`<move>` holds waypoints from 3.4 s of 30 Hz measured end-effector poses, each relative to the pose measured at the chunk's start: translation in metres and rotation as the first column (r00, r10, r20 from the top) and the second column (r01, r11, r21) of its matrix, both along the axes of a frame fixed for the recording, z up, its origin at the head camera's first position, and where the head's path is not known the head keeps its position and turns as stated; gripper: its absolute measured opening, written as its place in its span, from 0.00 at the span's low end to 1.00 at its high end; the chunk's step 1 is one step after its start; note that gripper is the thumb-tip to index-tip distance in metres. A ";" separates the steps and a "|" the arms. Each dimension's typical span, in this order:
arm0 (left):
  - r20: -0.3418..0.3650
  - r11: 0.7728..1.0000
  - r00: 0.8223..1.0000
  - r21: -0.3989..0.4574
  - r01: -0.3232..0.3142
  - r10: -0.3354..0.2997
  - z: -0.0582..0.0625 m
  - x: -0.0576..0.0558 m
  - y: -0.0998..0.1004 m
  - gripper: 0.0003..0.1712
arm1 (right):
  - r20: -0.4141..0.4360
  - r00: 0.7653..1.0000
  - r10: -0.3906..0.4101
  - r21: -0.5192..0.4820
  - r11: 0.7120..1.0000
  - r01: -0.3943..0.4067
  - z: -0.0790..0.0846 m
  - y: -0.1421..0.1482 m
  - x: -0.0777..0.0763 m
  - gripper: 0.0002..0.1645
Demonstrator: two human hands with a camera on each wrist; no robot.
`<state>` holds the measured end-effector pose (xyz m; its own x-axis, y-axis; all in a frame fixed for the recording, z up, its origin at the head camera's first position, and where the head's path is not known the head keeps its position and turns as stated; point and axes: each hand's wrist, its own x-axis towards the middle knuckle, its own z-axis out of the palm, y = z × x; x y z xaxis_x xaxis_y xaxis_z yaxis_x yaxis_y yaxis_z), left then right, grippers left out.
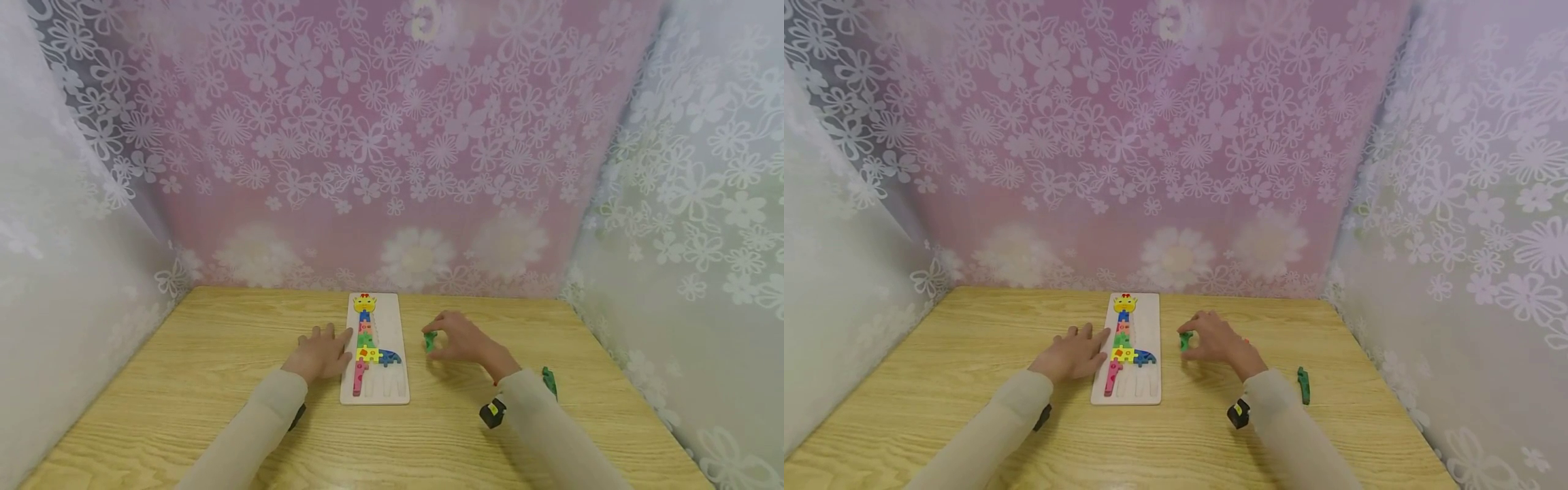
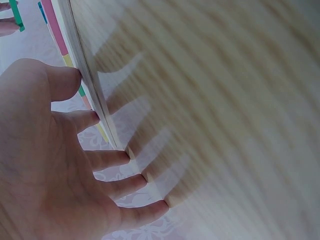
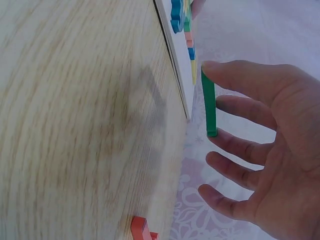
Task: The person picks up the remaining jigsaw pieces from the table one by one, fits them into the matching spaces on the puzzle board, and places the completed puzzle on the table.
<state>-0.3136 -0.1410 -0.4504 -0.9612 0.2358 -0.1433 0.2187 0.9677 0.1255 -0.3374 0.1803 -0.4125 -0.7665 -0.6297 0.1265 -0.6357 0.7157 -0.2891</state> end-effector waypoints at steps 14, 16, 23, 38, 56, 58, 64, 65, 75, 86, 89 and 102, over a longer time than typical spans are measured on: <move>-0.003 1.000 1.000 -0.005 -0.002 0.002 0.000 0.000 0.000 0.36 | 0.038 0.999 -0.011 0.013 1.000 0.010 0.005 -0.010 0.010 0.28; -0.002 1.000 1.000 -0.003 -0.002 0.002 0.000 0.000 0.000 0.36 | 0.041 0.999 -0.010 0.010 1.000 0.009 0.005 -0.012 0.011 0.28; 0.004 1.000 1.000 0.003 0.003 -0.003 0.001 0.001 0.000 0.36 | 0.032 0.999 -0.019 0.012 1.000 0.019 0.005 -0.020 0.015 0.27; 0.000 1.000 1.000 -0.003 0.003 -0.003 0.003 0.002 0.001 0.36 | 0.040 0.999 -0.027 0.042 0.999 0.025 0.005 -0.036 0.021 0.30; -0.012 1.000 1.000 -0.011 0.005 -0.005 0.001 0.000 0.001 0.37 | 0.024 0.999 0.031 0.035 0.999 -0.032 0.006 -0.050 0.030 0.29; -0.012 1.000 1.000 -0.008 0.006 -0.006 0.002 0.000 0.001 0.37 | 0.023 0.999 0.031 0.034 0.999 -0.032 0.006 -0.051 0.030 0.29; -0.006 1.000 1.000 -0.001 0.007 -0.007 0.001 0.001 0.001 0.36 | 0.008 0.999 0.039 0.035 0.999 -0.039 0.004 -0.054 0.031 0.29; -0.006 1.000 1.000 -0.001 0.007 -0.007 0.001 0.001 0.001 0.36 | 0.003 0.999 0.040 0.036 0.999 -0.041 0.003 -0.054 0.031 0.30; -0.011 1.000 1.000 0.004 0.010 -0.010 0.001 0.001 0.001 0.36 | -0.013 0.998 0.055 0.035 0.998 -0.054 0.002 -0.061 0.033 0.29; -0.007 1.000 1.000 -0.010 0.013 -0.013 0.002 0.001 0.000 0.36 | -0.021 0.996 0.085 0.046 0.995 -0.084 -0.005 -0.074 0.036 0.29; -0.003 1.000 1.000 -0.006 0.013 -0.013 0.002 0.001 0.000 0.36 | -0.019 0.997 0.081 0.055 0.995 -0.080 -0.006 -0.078 0.037 0.29; -0.004 1.000 1.000 -0.011 0.020 -0.020 0.002 0.001 0.000 0.36 | -0.012 0.997 0.072 0.114 0.991 -0.070 -0.011 -0.091 0.042 0.29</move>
